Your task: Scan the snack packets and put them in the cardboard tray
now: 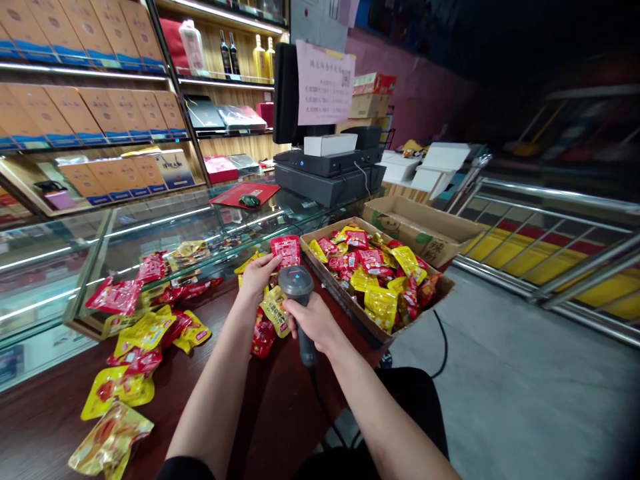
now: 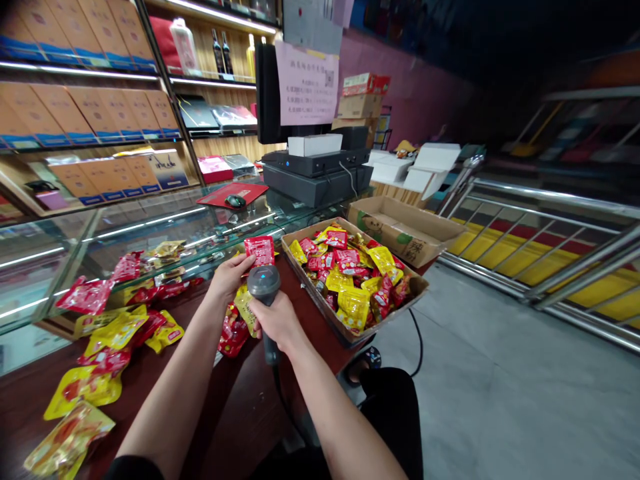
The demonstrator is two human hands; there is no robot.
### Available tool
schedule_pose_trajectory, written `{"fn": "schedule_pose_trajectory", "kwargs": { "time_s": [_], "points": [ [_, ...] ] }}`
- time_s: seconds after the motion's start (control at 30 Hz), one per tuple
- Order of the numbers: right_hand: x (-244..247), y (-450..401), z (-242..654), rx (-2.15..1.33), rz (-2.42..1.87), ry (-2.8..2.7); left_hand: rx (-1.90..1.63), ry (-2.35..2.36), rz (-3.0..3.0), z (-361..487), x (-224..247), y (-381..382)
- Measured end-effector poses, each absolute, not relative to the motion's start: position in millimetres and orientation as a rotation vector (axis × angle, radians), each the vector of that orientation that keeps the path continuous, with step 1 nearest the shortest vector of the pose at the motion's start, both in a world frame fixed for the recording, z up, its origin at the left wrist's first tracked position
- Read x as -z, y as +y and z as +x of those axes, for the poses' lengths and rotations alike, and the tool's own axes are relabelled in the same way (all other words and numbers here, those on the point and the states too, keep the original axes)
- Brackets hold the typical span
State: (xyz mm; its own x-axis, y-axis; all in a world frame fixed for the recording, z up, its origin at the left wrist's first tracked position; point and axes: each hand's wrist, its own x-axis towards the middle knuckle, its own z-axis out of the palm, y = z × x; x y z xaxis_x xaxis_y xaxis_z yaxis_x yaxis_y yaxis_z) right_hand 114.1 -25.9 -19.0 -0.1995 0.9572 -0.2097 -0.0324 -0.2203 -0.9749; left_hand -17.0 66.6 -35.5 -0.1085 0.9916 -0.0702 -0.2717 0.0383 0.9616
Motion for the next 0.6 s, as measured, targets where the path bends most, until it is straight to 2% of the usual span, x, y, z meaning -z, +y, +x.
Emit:
{"fn": "schedule_pose_trajectory", "kwargs": {
  "time_s": [0.6],
  "points": [
    [14.9, -27.3, 113.9, -1.558, -1.236, -1.211, -1.367, 1.117, 0.915, -18.7, 39.5, 68.6]
  ]
}}
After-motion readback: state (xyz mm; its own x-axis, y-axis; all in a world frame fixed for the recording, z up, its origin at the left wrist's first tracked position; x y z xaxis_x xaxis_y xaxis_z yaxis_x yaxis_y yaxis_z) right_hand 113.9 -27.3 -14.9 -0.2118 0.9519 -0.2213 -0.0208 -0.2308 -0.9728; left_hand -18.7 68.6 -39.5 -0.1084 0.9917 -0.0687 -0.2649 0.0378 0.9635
